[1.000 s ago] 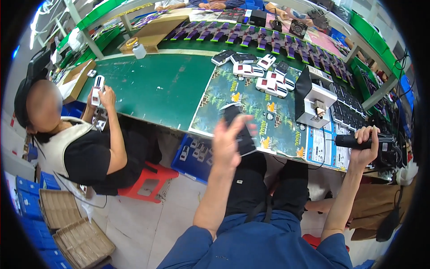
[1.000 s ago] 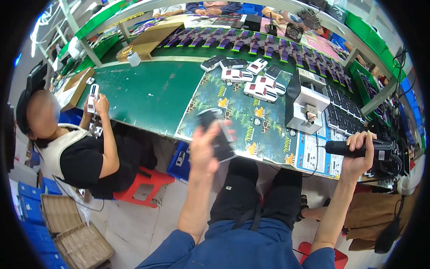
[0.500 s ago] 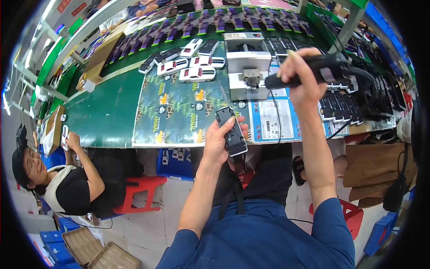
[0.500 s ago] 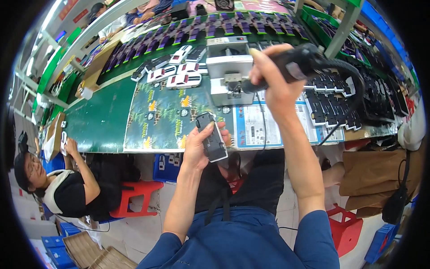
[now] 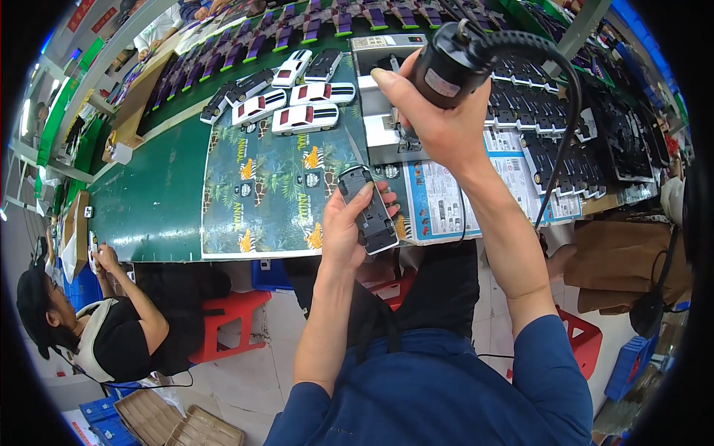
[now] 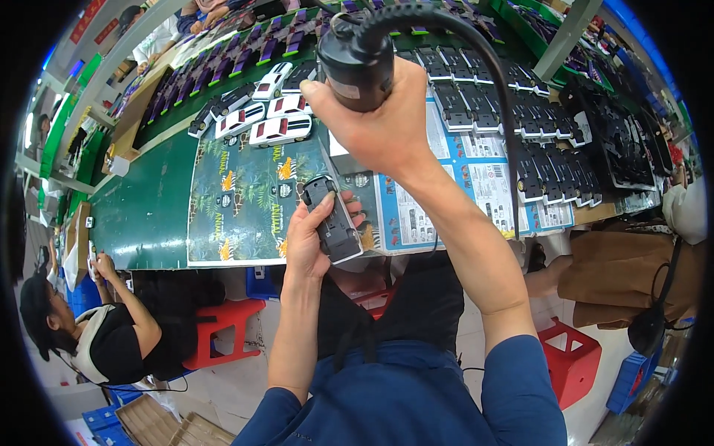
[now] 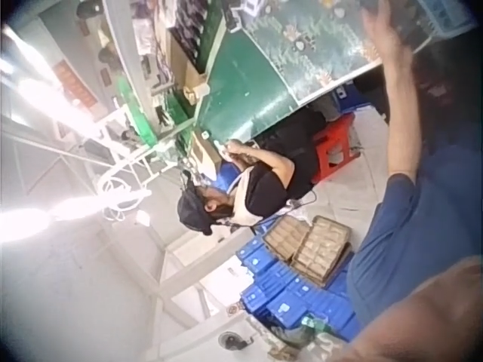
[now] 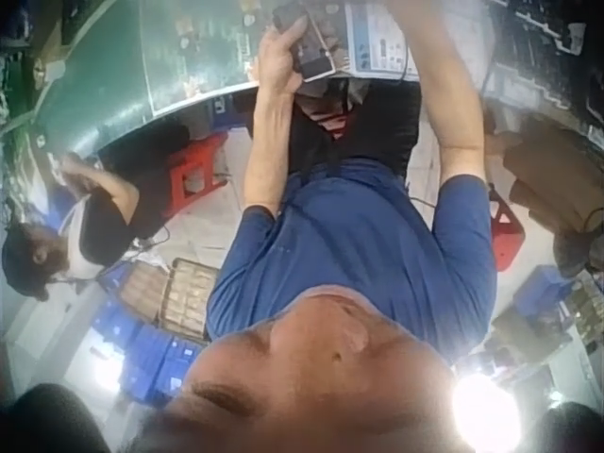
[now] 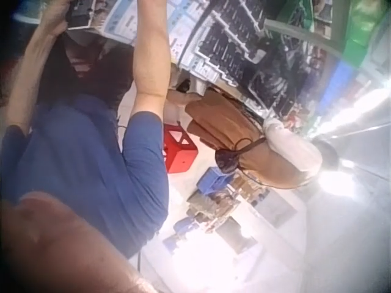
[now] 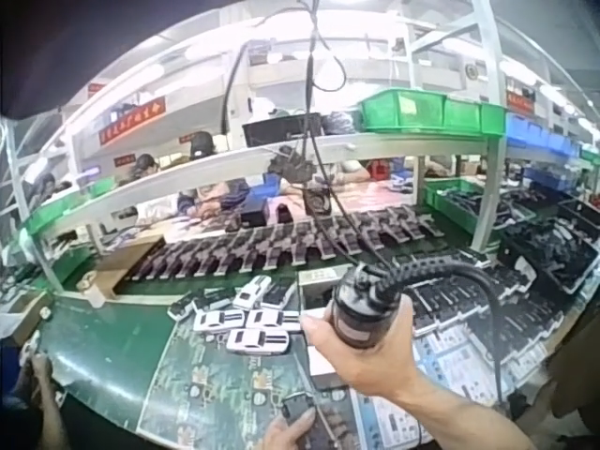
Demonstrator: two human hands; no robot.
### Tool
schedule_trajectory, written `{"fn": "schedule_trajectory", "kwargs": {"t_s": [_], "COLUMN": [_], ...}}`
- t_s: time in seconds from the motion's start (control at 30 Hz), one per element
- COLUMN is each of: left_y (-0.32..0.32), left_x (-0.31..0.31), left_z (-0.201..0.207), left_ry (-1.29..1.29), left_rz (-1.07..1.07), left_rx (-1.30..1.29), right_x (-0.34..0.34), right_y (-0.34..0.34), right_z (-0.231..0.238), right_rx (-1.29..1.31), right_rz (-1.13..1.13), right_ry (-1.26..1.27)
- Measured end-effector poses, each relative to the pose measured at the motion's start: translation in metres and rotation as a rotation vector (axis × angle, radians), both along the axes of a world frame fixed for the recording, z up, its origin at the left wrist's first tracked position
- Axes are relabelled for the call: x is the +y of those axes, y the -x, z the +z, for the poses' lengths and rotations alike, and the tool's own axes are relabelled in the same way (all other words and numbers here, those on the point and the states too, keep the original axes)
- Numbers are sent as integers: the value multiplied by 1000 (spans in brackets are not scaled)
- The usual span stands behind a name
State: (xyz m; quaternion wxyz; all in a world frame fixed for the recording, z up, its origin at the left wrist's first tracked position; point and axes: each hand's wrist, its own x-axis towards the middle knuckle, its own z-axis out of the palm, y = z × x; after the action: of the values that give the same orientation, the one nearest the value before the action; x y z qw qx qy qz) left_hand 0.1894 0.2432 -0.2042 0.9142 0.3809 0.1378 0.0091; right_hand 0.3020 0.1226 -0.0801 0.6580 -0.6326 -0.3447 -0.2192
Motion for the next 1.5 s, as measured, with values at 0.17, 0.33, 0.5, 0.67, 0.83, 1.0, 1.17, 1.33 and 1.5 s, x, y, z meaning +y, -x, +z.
{"fn": "schedule_trajectory", "kwargs": {"t_s": [0.17,0.33,0.5,0.67,0.83,1.0,1.17,1.33,1.5], "left_y": [0,3,5,6,8,7,0,8,7], "left_x": [-1,-7,-7,-6,-7,-17,-31,-14,-11], "left_z": [-7,-6,-8,-9,-7,-8,-26,-8,-9], "left_ry": [28,2,-17,-55,-68,-276,-322,-236,-215], "left_rz": [0,10,-7,10,54,83,51,78,-20], "left_rx": [-36,-66,-80,-80,-66,-67,-195,-132,-129], "right_x": [-5,-16,0,14,19,9,-5,7,-9], "right_y": [6,39,55,57,56,55,56,53,57], "right_z": [13,7,-7,-15,-25,-33,-27,-26,-21], "right_rx": [227,307,269,287,239,173,173,190,181], "right_rz": [2,287,348,240,288,345,445,426,458], "right_ry": [-24,-351,-441,-217,-170,-94,-201,-217,-270]}}
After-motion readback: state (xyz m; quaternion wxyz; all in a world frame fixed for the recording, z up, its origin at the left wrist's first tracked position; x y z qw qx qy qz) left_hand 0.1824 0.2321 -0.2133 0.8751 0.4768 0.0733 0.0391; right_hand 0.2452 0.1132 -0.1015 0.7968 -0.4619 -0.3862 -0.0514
